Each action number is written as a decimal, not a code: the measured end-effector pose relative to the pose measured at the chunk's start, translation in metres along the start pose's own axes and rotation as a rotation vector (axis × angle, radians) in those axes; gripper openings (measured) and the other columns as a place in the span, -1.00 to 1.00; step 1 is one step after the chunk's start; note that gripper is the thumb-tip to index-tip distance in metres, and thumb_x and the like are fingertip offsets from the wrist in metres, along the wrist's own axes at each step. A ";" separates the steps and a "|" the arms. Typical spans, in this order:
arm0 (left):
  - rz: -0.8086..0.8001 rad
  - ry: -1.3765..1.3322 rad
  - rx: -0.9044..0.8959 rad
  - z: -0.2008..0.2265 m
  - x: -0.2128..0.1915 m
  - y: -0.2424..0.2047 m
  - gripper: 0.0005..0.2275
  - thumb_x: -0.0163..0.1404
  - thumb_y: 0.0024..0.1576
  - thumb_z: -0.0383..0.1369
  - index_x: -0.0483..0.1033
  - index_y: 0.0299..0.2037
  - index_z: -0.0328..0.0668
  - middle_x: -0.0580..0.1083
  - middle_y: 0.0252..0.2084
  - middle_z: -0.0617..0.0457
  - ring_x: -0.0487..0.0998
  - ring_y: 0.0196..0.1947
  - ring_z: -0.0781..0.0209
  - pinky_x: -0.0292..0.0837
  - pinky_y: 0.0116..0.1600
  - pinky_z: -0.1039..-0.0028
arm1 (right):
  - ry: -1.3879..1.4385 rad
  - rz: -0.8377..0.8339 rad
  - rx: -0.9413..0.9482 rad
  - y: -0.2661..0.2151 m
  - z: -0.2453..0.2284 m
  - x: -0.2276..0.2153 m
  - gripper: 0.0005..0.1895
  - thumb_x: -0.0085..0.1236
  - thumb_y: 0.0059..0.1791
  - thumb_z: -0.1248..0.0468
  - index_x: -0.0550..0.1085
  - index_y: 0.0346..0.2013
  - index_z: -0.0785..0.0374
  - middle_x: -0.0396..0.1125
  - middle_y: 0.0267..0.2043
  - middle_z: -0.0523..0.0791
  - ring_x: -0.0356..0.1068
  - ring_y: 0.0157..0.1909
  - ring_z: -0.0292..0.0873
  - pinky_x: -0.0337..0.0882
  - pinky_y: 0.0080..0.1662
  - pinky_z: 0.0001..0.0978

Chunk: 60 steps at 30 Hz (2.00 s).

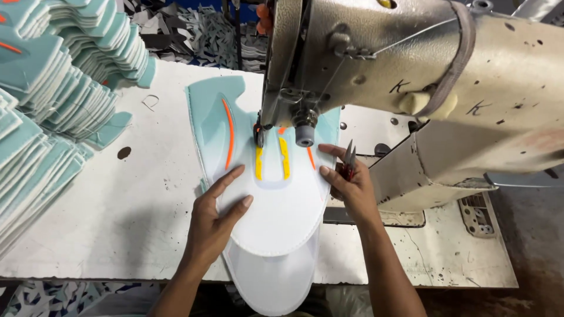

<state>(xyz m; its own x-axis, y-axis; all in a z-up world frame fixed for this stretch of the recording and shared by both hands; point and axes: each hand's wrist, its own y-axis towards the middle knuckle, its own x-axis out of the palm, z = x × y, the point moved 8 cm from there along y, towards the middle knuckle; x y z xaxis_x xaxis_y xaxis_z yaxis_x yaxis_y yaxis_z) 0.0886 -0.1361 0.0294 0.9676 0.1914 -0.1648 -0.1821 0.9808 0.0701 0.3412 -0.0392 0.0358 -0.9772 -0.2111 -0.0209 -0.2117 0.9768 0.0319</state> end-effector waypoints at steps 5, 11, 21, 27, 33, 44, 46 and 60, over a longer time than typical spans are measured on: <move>0.028 -0.037 -0.010 -0.001 0.002 0.007 -0.50 0.15 0.09 -0.34 0.43 0.28 -0.17 0.54 0.17 -0.09 0.56 0.13 0.21 0.45 0.21 0.40 | -0.034 -0.004 0.011 0.006 -0.011 0.001 -0.51 0.27 -0.04 0.24 0.48 0.18 0.30 0.08 -0.63 -0.37 -0.02 -0.64 -0.46 -0.06 -0.56 -0.53; 0.042 -0.038 -0.018 0.001 0.001 0.023 -0.50 0.15 0.08 -0.33 0.44 0.27 -0.17 0.58 0.11 -0.08 0.59 0.09 0.22 0.47 0.19 0.42 | -0.029 0.008 0.018 0.020 -0.010 0.000 -0.48 0.29 -0.05 0.23 0.47 0.19 0.30 0.07 -0.64 -0.37 -0.02 -0.64 -0.45 -0.05 -0.55 -0.53; 0.024 -0.034 0.056 0.005 -0.001 0.047 -0.52 0.16 0.09 -0.38 0.44 0.26 -0.23 0.55 0.17 -0.06 0.55 0.14 0.24 0.44 0.21 0.43 | -0.012 0.018 0.009 0.038 -0.003 -0.002 -0.47 0.30 -0.06 0.22 0.45 0.18 0.33 0.18 -0.63 -0.33 0.03 -0.65 -0.45 -0.03 -0.57 -0.54; -0.027 -0.052 0.036 0.003 -0.002 0.064 -0.52 0.17 0.07 -0.41 0.46 0.25 -0.22 0.59 0.09 -0.06 0.60 0.05 0.26 0.52 0.15 0.43 | 0.019 0.023 0.001 0.043 0.007 -0.005 -0.49 0.29 -0.04 0.24 0.44 0.18 0.33 0.21 -0.62 -0.31 0.06 -0.65 -0.45 0.00 -0.57 -0.54; -0.138 -0.016 0.014 0.003 -0.009 0.091 -0.53 0.20 0.04 -0.43 0.48 0.20 -0.21 0.59 0.10 -0.03 0.60 0.05 0.27 0.53 0.17 0.42 | 0.019 0.018 -0.017 0.029 0.014 -0.002 -0.49 0.29 -0.05 0.22 0.45 0.16 0.32 0.14 -0.64 -0.33 0.04 -0.66 -0.45 0.01 -0.58 -0.54; 0.123 0.209 0.030 -0.004 -0.046 0.116 -0.19 0.29 0.04 -0.32 0.06 0.49 -0.02 0.54 -0.08 -0.12 0.57 -0.15 0.17 0.58 -0.03 0.36 | 0.037 0.184 -0.125 -0.052 0.060 0.046 -0.63 0.18 0.06 0.28 0.50 0.14 0.38 0.18 -0.61 -0.33 0.05 -0.60 -0.47 0.01 -0.51 -0.57; 0.290 0.007 0.110 -0.019 -0.048 0.068 -0.16 0.22 0.15 -0.27 -0.13 0.55 -0.06 0.49 0.00 -0.12 0.54 -0.10 0.16 0.56 0.00 0.33 | 0.118 0.189 -0.145 -0.056 0.068 0.053 -0.62 0.15 0.08 0.30 0.47 0.17 0.39 0.17 -0.61 -0.33 0.04 -0.59 -0.47 0.00 -0.51 -0.57; 0.220 -0.080 0.185 -0.005 0.018 0.025 -0.51 0.12 0.19 -0.32 0.35 0.32 -0.29 0.47 0.27 -0.17 0.50 0.21 0.10 0.43 0.26 0.36 | 0.083 -0.021 -0.092 -0.096 0.064 0.045 -0.68 0.02 0.11 0.30 0.43 0.11 0.43 0.41 -0.27 -0.14 0.30 -0.43 -0.30 0.31 -0.34 -0.45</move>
<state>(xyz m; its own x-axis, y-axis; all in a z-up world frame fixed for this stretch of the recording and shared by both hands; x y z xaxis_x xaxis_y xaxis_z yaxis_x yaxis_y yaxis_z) 0.1003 -0.1078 0.0232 0.9203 0.3882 -0.0483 -0.3615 0.8910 0.2747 0.3184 -0.1404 -0.0326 -0.9696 -0.2371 0.0602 -0.2285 0.9657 0.1236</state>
